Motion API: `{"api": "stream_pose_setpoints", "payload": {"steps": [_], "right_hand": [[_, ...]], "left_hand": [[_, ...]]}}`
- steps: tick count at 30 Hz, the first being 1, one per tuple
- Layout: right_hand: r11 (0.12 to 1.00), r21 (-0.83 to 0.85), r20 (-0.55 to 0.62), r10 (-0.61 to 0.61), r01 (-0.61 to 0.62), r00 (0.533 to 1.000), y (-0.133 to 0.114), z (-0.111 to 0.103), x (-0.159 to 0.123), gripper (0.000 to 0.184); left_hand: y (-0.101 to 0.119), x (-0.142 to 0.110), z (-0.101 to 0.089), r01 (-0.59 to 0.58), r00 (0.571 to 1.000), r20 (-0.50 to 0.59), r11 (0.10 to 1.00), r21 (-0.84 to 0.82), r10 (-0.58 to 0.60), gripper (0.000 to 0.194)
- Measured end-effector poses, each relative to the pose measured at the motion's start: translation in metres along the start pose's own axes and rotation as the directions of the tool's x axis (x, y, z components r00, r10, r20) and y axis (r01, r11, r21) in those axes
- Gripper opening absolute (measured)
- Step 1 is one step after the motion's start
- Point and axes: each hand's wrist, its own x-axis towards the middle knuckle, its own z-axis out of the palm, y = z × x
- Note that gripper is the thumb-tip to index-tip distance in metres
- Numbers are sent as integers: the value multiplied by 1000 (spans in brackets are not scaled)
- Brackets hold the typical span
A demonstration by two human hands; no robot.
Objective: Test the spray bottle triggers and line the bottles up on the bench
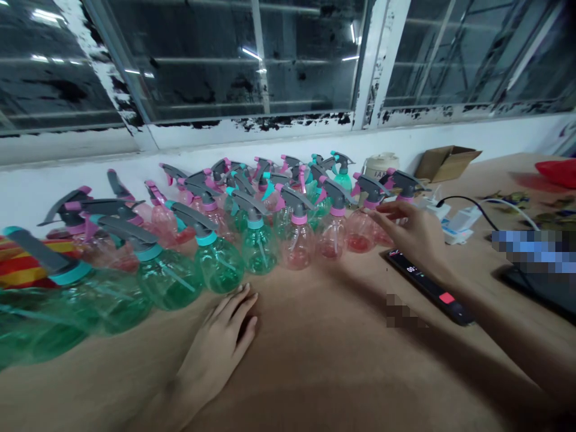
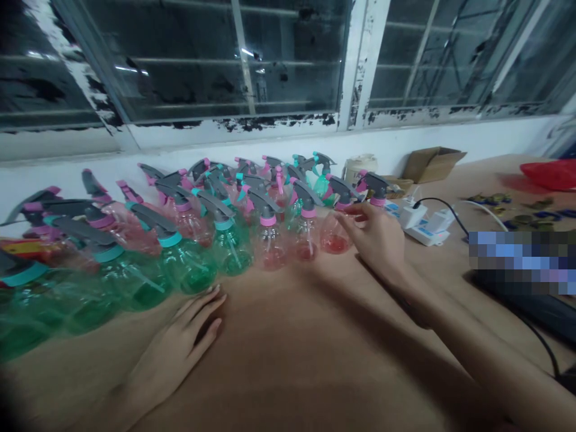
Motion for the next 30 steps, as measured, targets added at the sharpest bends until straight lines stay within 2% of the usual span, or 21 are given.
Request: {"api": "stream_pose_setpoints", "payload": {"steps": [3, 6, 11, 16, 20, 25, 30], "right_hand": [[997, 36, 5, 75, -76, 997, 21, 8, 14, 55], [993, 88, 5, 79, -79, 997, 31, 21, 28, 62], [985, 165, -39, 49, -42, 998, 24, 35, 35, 57], [979, 199, -104, 52, -30, 993, 16, 26, 28, 48], [976, 210, -122, 75, -48, 990, 17, 0, 11, 43], [974, 214, -59, 84, -70, 995, 5, -31, -31, 38], [934, 356, 96, -61, 23, 994, -25, -31, -69, 30]], "left_hand": [[-1, 0, 0, 2, 1000, -4, 1000, 3, -2, 36], [-3, 0, 1, -1, 1000, -7, 1000, 8, 1, 36], [-5, 0, 2, -6, 1000, -9, 1000, 8, 7, 36], [-4, 1, 1, -12, 1000, -7, 1000, 6, 12, 37], [-2, 2, -1, -14, 1000, 0, 1000, 8, 14, 37], [-1, 3, -1, -20, 1000, 4, 1000, 5, 20, 36], [0, 2, 1, -17, 1000, -3, 1000, 8, 17, 36]]}}
